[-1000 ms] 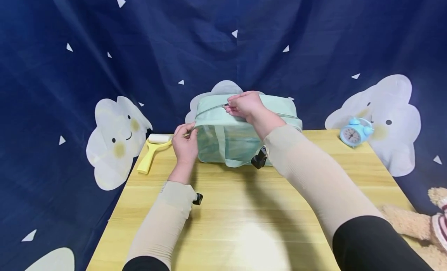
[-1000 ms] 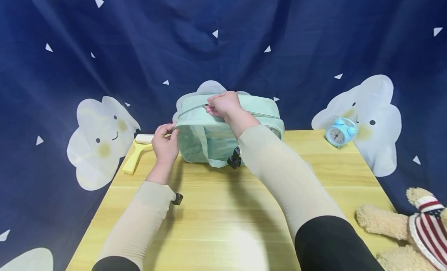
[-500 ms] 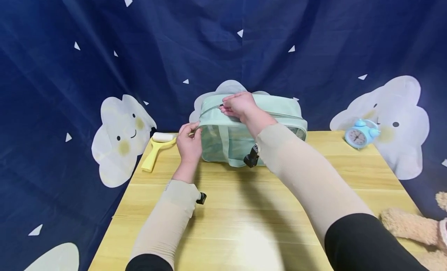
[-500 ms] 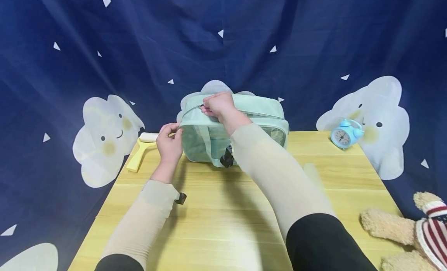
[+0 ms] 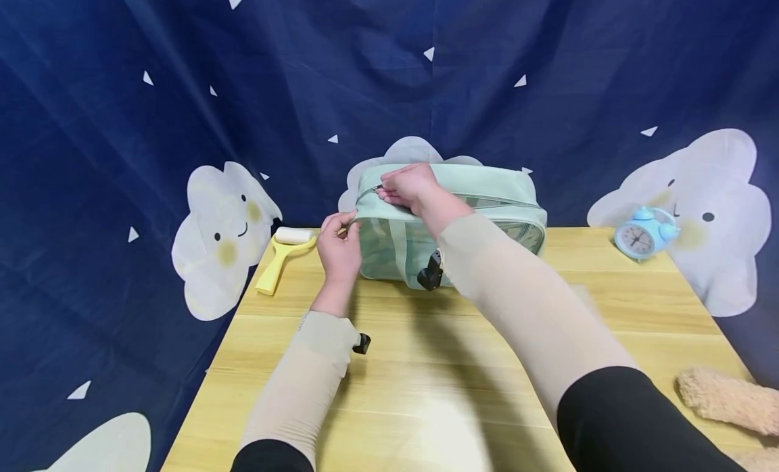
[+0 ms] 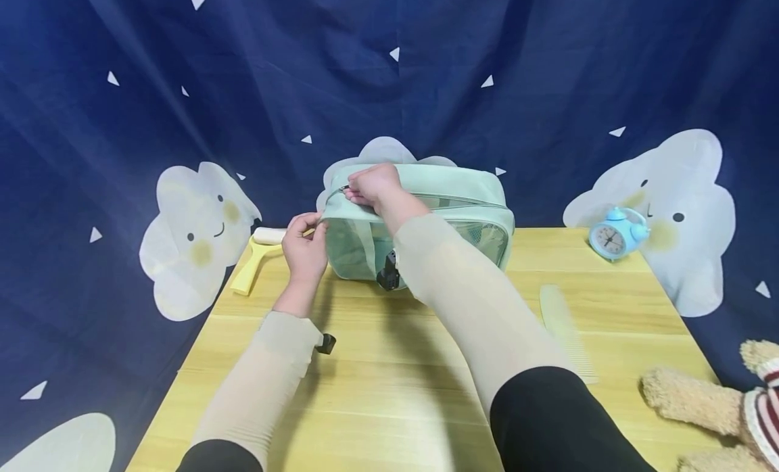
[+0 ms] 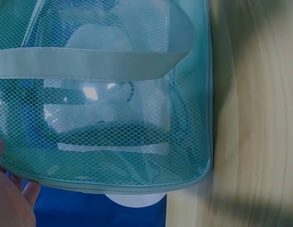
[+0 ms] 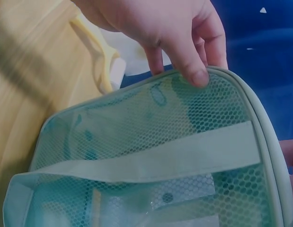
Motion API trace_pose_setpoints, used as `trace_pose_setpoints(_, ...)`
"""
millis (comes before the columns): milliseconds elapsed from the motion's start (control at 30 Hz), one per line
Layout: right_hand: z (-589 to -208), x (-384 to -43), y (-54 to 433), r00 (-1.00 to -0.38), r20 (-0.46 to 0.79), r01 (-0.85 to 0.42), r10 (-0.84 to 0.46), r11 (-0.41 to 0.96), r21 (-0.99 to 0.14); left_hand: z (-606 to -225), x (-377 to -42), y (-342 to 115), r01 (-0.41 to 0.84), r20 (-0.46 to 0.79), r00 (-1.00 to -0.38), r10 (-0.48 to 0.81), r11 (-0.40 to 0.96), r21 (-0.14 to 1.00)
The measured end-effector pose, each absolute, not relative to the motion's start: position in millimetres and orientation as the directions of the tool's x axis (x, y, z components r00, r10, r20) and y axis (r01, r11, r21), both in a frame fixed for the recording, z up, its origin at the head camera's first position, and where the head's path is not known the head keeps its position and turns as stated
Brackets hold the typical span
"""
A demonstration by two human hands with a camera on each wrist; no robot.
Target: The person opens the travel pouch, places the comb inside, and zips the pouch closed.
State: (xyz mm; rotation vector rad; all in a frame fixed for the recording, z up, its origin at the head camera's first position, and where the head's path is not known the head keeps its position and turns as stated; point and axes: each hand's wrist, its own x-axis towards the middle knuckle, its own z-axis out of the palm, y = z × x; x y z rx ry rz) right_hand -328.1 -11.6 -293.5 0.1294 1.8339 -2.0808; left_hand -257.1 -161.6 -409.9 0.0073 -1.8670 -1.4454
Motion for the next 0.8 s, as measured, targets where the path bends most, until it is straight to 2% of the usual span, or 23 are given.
trace_pose_setpoints(367, -296, -330, -27, -0.927, -0.306, 0.326, -0.216, -0.063, -0.943, -408, -254, -161, 0.432, 0.555, -0.703, -0.445, 0.353, 0.830)
trace_pose_setpoints(567, -297, -331, -33, -0.928, -0.311, 0.328, -0.203, -0.058, -0.943, -408, -252, -159, 0.422, 0.540, -0.720, -0.436, 0.344, 0.839)
trace_pose_setpoints(800, -298, -331, -41, -0.926, -0.323, 0.334, -0.193, -0.025, -0.942, -410, -250, -160, 0.444, 0.557, -0.701, -0.445, 0.339, 0.830)
